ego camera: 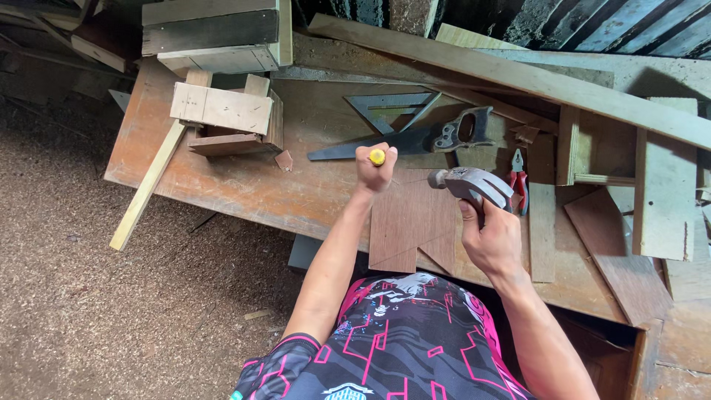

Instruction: The person saws a piece of wood on a workbench using a hand saw. After cutting, they use a hammer to drive a nail into the wood piece.

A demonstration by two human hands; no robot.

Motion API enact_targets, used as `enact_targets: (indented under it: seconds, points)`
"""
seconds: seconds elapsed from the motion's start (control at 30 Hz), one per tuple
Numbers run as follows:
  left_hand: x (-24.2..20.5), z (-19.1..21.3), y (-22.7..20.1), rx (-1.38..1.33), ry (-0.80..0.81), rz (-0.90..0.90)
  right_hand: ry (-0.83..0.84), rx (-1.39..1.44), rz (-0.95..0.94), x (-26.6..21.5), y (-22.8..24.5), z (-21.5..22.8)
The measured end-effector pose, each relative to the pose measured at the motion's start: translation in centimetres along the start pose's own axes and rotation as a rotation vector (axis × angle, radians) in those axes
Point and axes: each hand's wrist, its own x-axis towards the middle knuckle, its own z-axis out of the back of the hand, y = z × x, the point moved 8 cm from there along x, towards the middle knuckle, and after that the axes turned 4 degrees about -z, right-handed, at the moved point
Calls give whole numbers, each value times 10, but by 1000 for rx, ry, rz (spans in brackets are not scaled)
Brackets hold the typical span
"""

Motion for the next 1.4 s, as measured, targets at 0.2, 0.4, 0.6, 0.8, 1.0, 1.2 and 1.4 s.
enact_targets:
  seconds: [0.2,0.4,0.6,0.8,1.0,1.2,1.4]
  points:
    - [1,-9,-3,-13,55,-16,8,-6,-13,-3,-4,-4]
    - [3,-22,-7,68,132,-14,35,-46,-9,1,2,-4]
    - [-1,-35,-22,155,168,-115,-79,-1,161,-3,30,13]
    - [-11,-49,-28,197,256,-168,-32,-58,166,3,45,8]
    - [-22,-61,-17,275,275,-158,-72,-101,173,-4,48,32]
    - [-28,-64,-16,232,246,-174,-286,141,409,-14,48,42]
    - [-30,-67,-9,229,329,-168,17,-234,-108,-3,-15,9]
